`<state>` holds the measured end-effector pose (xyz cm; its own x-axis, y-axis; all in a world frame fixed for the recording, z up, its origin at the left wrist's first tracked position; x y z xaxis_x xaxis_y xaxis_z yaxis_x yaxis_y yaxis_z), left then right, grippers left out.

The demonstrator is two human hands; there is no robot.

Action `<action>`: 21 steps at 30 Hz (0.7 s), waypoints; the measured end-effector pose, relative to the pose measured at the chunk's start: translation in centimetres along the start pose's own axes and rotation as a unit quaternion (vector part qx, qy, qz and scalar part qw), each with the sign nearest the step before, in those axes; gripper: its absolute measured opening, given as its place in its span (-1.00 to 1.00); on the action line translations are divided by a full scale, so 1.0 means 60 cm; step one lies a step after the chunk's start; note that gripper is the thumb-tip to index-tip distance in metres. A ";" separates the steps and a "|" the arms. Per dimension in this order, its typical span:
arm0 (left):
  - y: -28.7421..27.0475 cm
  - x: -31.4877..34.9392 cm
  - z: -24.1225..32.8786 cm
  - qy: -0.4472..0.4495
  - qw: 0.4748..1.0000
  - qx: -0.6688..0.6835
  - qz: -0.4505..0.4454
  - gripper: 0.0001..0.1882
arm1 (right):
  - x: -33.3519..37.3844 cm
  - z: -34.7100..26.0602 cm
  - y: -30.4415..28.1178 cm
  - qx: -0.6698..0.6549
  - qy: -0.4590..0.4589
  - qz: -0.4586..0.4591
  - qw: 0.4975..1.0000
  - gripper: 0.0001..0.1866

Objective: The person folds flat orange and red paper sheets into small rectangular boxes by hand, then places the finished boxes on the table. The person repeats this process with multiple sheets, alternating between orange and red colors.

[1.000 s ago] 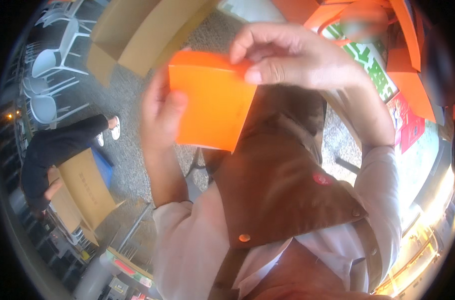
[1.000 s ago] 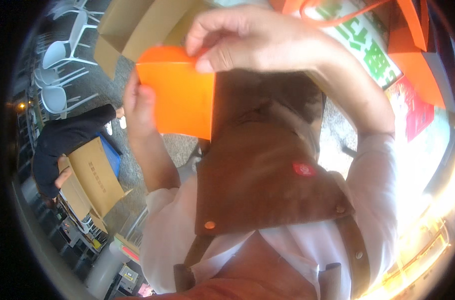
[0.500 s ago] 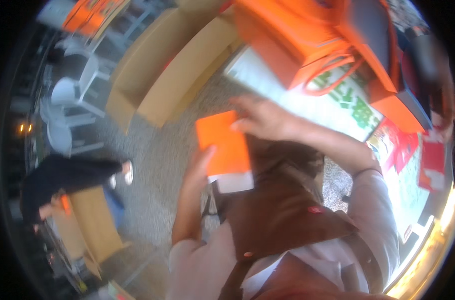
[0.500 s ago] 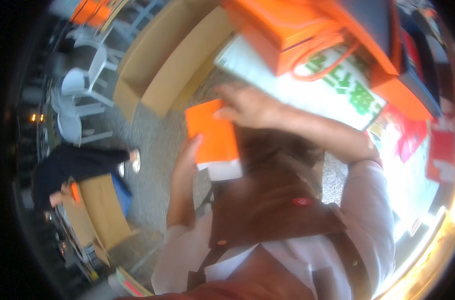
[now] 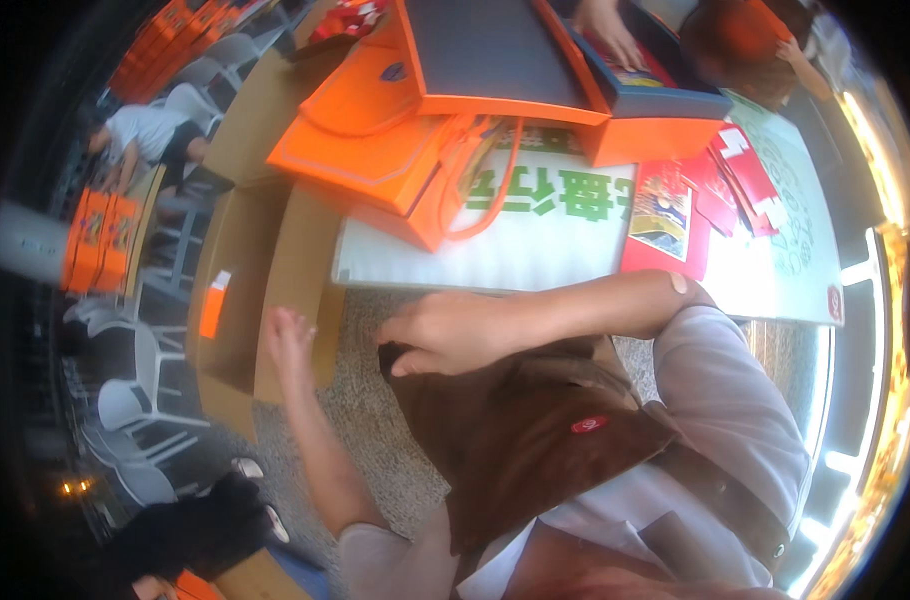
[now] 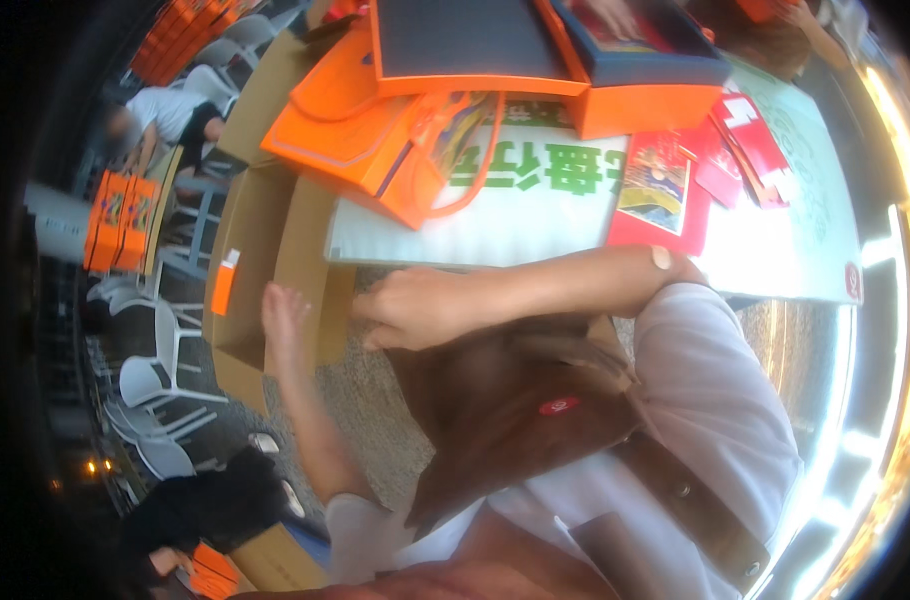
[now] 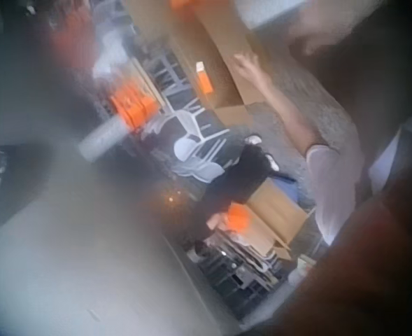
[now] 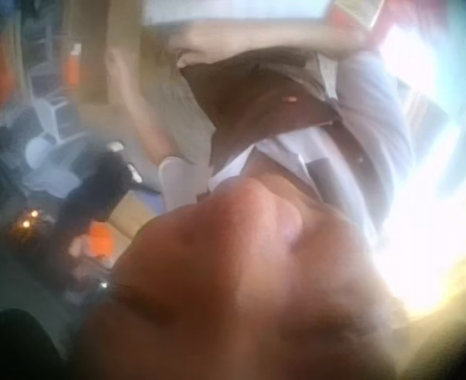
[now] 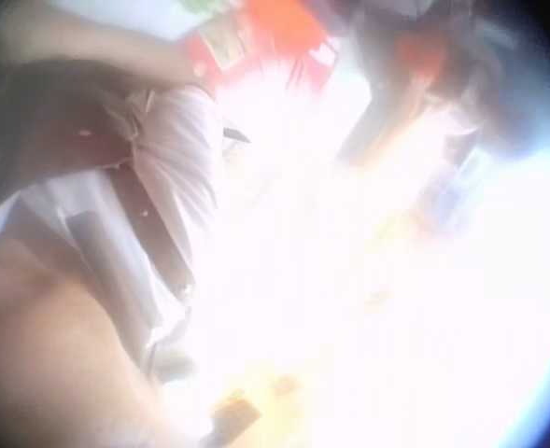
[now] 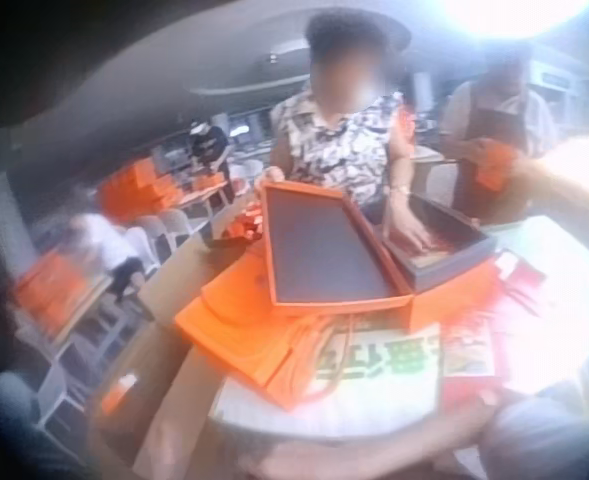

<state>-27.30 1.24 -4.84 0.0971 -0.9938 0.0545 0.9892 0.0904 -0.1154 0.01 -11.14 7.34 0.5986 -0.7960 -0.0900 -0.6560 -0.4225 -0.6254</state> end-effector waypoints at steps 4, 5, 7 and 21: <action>0.124 0.075 0.016 0.034 0.998 0.016 -0.051 -0.32 | 0.105 0.005 -0.055 0.027 0.038 -0.017 0.999 -0.56; 0.138 0.087 0.022 0.040 0.998 0.024 -0.046 -0.35 | 0.133 0.006 -0.071 0.019 0.056 -0.022 0.998 -0.61; 0.163 0.098 0.035 0.052 0.997 0.037 -0.039 -0.40 | 0.197 0.018 -0.114 -0.018 0.054 0.047 0.997 -0.65; 0.218 0.095 0.155 0.203 0.979 0.027 -0.014 -0.52 | 0.479 0.189 -0.178 0.325 0.262 0.311 0.854 -0.53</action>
<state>-12.79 -2.66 3.22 0.0290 -0.9389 -0.3431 0.9963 0.0551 -0.0665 29.40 -24.58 2.64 -0.1719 -0.9356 -0.3084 -0.2763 0.3462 -0.8965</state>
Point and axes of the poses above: each hand's wrist, its own x-axis away from the middle knuckle, its own y-axis out of the palm, z = x × y, the point moved 8 cm from there along -x, towards the middle knuckle, and after that the axes turned 7 degrees about y, right-handed, at the moved point
